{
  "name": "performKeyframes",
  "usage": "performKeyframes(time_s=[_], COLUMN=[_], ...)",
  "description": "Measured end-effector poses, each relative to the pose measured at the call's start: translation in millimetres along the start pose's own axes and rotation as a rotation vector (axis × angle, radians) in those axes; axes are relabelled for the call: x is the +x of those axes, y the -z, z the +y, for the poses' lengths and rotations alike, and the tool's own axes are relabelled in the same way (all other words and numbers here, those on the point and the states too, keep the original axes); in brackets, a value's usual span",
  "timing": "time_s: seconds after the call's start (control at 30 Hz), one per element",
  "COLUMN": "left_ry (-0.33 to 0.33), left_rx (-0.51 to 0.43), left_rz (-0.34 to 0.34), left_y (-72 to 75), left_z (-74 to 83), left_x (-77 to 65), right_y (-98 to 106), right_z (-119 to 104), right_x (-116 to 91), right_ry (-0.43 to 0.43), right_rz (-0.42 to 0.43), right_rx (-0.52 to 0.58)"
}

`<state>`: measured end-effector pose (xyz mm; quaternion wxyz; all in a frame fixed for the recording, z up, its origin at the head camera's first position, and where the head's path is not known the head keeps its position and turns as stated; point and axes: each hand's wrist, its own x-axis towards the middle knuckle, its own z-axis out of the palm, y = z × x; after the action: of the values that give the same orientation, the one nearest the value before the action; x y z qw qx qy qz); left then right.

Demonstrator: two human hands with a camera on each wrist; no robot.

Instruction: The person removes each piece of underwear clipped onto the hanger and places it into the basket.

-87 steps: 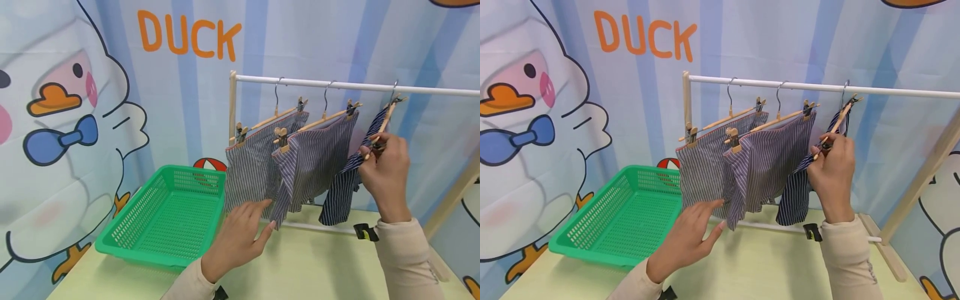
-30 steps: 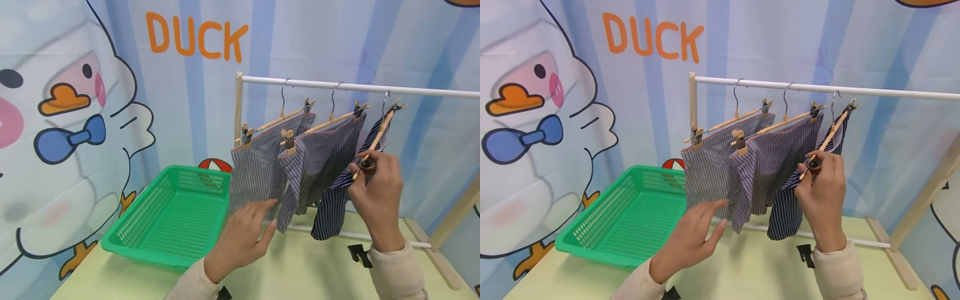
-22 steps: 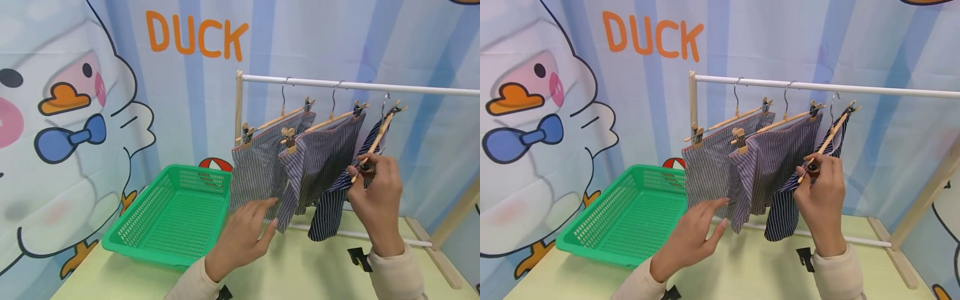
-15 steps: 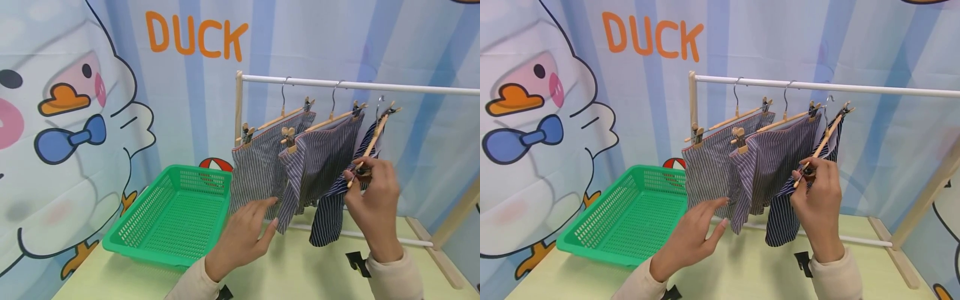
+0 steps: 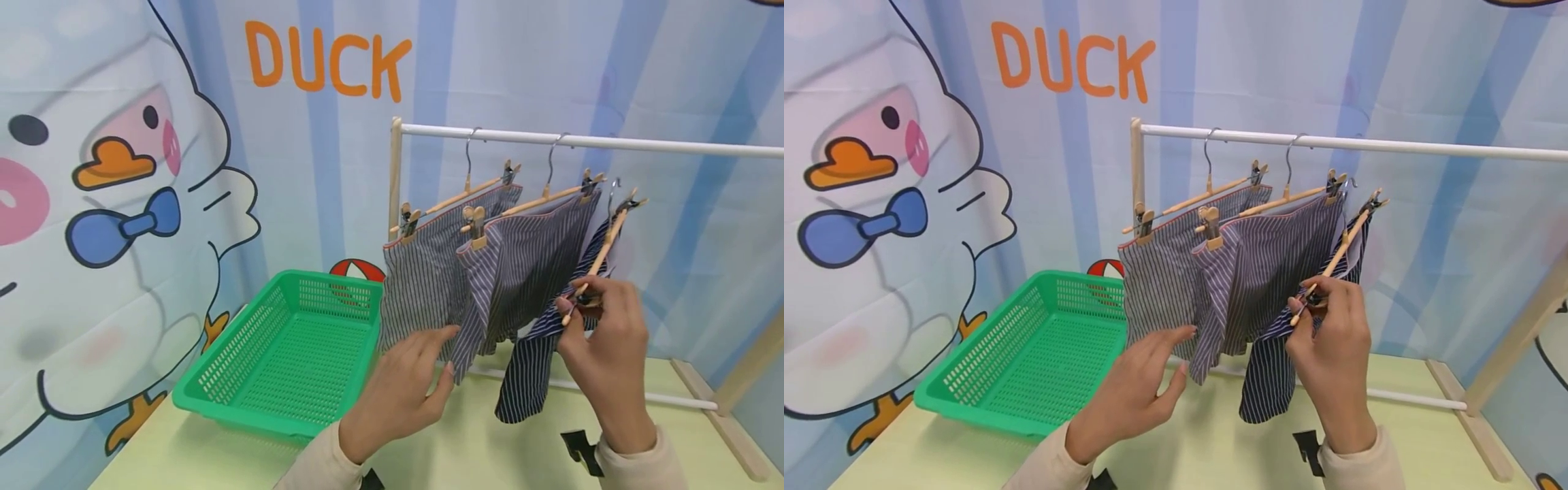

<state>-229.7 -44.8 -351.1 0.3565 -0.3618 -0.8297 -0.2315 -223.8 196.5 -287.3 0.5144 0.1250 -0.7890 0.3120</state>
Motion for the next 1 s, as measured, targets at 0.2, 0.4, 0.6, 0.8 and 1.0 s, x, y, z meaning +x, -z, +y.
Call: performKeyframes(time_s=[0.2,0.4,0.6,0.8,1.0], left_ry=[0.011,0.007,0.008,0.010,0.001], left_rx=[-0.008,-0.027,-0.030,-0.022,-0.010], left_rz=[-0.013,-0.024,-0.024,-0.024,-0.003], left_y=[0.5,0.4,-0.4,-0.1,1.4], left_z=[-0.5,0.1,0.2,-1.7,-2.8], left_x=[0.6,0.6,0.9,0.2,0.9], right_y=[-5.2,-11.6,-15.2,-21.1,-25.9], right_z=[0.5,-1.3,-2.9,-3.5,-7.2], right_x=[-10.3,-20.5,-28.3,-33.8,-35.1], right_ry=[0.013,0.014,0.005,0.011,0.018], right_rz=[0.016,0.042,0.046,0.039,0.022], right_rx=[0.023,0.053,0.057,0.073,0.080])
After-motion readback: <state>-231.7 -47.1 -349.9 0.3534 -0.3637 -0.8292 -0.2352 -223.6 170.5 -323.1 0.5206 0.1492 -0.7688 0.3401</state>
